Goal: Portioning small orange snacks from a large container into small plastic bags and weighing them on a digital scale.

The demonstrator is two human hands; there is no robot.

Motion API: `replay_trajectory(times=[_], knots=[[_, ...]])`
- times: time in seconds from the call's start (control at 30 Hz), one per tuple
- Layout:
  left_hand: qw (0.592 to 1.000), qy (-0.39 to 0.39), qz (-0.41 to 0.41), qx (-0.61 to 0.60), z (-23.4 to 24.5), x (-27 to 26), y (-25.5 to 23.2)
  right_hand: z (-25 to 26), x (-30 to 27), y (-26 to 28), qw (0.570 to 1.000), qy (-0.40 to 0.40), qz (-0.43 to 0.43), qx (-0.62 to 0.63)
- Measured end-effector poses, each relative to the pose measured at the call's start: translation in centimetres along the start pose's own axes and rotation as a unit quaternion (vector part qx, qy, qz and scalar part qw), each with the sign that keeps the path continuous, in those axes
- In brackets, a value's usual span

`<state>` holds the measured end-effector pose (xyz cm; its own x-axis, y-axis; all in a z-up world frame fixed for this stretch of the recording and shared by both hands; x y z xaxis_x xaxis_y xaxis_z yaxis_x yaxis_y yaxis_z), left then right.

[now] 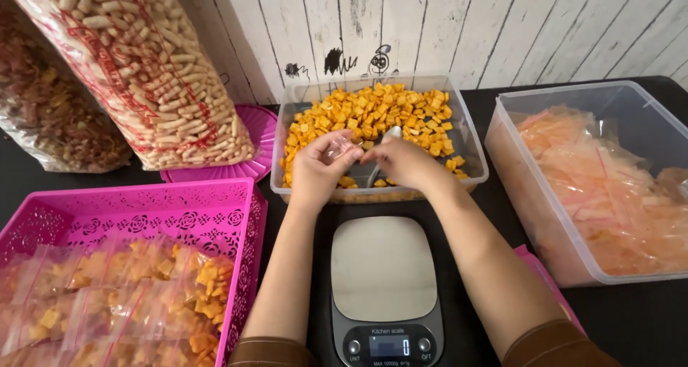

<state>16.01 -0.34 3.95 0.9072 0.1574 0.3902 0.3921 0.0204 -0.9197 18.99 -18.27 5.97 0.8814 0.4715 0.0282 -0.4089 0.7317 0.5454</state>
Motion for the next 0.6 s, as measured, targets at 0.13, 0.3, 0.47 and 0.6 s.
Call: replay_trajectory(times=[0.13,0.3,0.47,0.6], knots=[[1.0,0.004,0.018,-0.007,-0.2,-0.2,-0.4,-1.7,2.1,-2.1,0.985,0.079,-0.052,-0.146],[0.999,0.0,0.033,-0.017,-0.2,0.0,0.5,-1.4,2.1,-1.2,0.974,0.125,-0.091,-0.164],[0.999,0.004,0.045,-0.025,0.0,0.0,0.3,0.8,0.7,-0.7,0.99,-0.075,0.078,-0.09],[0.998,0.003,0.051,-0.038,0.1,-0.1,-0.6,3.2,0.6,-2.7,0.951,-0.278,0.132,-0.017]])
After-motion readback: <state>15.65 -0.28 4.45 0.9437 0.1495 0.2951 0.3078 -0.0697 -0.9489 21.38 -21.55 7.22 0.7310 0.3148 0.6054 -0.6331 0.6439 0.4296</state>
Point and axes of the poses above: each hand's wrist, its own x-axis towards the middle knuckle, its own z-axis out of the back of the hand, y = z × x, the point moved 2 cm from there along x, towards the middle knuckle, and after that the axes turned 1 degree about x, right-handed, at the moved point
